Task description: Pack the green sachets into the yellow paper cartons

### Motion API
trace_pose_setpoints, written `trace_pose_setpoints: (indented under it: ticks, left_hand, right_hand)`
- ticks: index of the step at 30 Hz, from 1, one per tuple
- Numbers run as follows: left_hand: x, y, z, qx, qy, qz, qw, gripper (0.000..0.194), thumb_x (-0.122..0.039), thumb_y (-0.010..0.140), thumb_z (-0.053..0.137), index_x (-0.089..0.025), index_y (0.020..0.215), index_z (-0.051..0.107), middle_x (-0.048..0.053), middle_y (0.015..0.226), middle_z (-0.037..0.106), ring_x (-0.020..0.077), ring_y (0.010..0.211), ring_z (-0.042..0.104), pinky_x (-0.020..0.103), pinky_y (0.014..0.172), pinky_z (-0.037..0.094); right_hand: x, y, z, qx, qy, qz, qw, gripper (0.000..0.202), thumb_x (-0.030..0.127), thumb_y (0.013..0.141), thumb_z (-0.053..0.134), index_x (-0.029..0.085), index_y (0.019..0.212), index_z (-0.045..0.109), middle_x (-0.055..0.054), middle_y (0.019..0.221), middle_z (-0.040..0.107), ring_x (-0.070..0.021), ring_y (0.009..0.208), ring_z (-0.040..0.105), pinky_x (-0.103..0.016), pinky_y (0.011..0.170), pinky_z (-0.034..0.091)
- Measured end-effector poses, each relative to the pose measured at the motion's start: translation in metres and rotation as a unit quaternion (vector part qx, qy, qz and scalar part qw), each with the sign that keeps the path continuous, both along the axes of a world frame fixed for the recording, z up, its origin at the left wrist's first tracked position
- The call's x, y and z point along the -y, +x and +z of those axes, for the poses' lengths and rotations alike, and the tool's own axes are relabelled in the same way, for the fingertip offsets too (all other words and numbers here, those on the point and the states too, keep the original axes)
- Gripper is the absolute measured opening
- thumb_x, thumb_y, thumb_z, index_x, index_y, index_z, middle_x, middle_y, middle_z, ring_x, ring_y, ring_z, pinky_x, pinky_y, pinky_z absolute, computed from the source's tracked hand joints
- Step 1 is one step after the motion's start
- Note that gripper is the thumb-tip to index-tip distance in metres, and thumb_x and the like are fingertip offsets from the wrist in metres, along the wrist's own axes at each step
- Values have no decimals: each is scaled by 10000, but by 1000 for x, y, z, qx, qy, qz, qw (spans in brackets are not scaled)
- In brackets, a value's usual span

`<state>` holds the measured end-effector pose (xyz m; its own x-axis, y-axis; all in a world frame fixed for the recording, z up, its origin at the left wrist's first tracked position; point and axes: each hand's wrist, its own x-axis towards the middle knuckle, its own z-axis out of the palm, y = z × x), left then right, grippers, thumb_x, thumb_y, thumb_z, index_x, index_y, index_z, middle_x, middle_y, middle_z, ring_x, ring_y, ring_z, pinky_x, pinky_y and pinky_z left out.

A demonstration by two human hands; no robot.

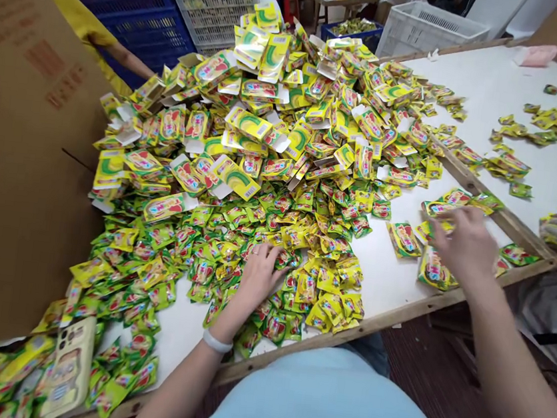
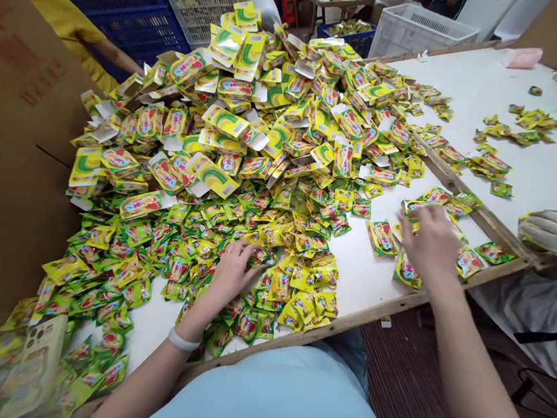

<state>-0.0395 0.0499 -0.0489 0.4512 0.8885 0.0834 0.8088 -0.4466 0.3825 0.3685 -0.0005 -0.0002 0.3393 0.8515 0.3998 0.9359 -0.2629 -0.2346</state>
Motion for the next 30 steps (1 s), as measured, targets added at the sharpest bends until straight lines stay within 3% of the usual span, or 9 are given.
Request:
trace_pose_setpoints:
  ticks: [4, 7, 10, 13, 18, 20, 22, 25, 30]
  left_hand:
    - [-1, -14, -1, 92, -25, 25, 995, 139, -253, 914, 585, -196, 1006, 672, 91, 1027, 685, 261, 986, 641, 409, 898, 511]
    - [2, -20, 5, 241, -84, 130, 958, 186, -376, 907, 609, -197, 944, 640, 38, 833, 681, 206, 768, 651, 340, 762, 535]
    - [8, -17, 12, 425, -202, 213, 857, 376, -478, 823, 701, -196, 1041, 581, -9, 750, 645, 158, 638, 619, 287, 635, 546]
    - [14, -4, 19, 550, -302, 218, 747, 541, -440, 727, 806, -198, 1153, 576, -41, 731, 641, 129, 624, 618, 308, 701, 587]
    - [23, 19, 26, 649, -381, 224, 619, 371, -344, 705, 833, -181, 972, 633, 4, 870, 715, 166, 792, 699, 349, 850, 595]
    - [25, 25, 24, 659, -386, 240, 599, 347, -296, 708, 837, -184, 954, 618, 6, 916, 726, 164, 806, 707, 329, 824, 599]
    - [26, 31, 20, 656, -383, 251, 600, 359, -248, 699, 848, -177, 960, 612, 7, 914, 733, 150, 769, 704, 291, 759, 600]
    - [28, 38, 17, 651, -373, 253, 611, 389, -218, 669, 866, -169, 976, 632, 10, 894, 742, 138, 726, 697, 228, 647, 574]
    - [33, 43, 22, 670, -337, 273, 603, 339, -225, 651, 866, -188, 913, 654, -15, 817, 725, 130, 710, 680, 220, 648, 564]
  right_hand:
    - [-49, -59, -33, 28, -57, 210, 976, 213, 244, 920, 585, 131, 1087, 654, -147, 1025, 690, -268, 955, 601, -333, 769, 442]
    - [-73, -100, -56, 96, -104, 257, 956, 243, 248, 920, 561, 116, 1105, 649, -171, 1038, 672, -304, 997, 559, -351, 788, 429]
    - [-85, -120, -69, 103, -115, 232, 960, 260, 94, 919, 450, 73, 1098, 638, -205, 968, 667, -309, 933, 556, -353, 722, 414]
    - [-86, -124, -73, 90, -107, 243, 960, 359, -8, 883, 384, 67, 1142, 620, -192, 894, 672, -307, 893, 571, -344, 668, 413]
    - [-70, -112, -64, 51, -66, 256, 963, 353, 78, 959, 358, 124, 1250, 552, -135, 963, 684, -262, 926, 606, -333, 763, 473]
    - [-63, -105, -60, -6, -25, 241, 970, 318, 177, 1004, 351, 133, 1261, 534, -111, 943, 684, -238, 867, 618, -329, 780, 483]
    - [-59, -103, -60, -47, -3, 223, 974, 285, 277, 1015, 389, 145, 1188, 574, -102, 917, 684, -240, 857, 619, -333, 782, 476]
    - [-62, -111, -65, -11, -60, 191, 980, 282, 378, 979, 484, 145, 1020, 637, -149, 945, 683, -293, 945, 589, -352, 762, 445]
    - [-81, -125, -70, -28, -109, 141, 984, 169, 230, 919, 526, 120, 899, 653, -208, 962, 678, -320, 982, 553, -358, 733, 427]
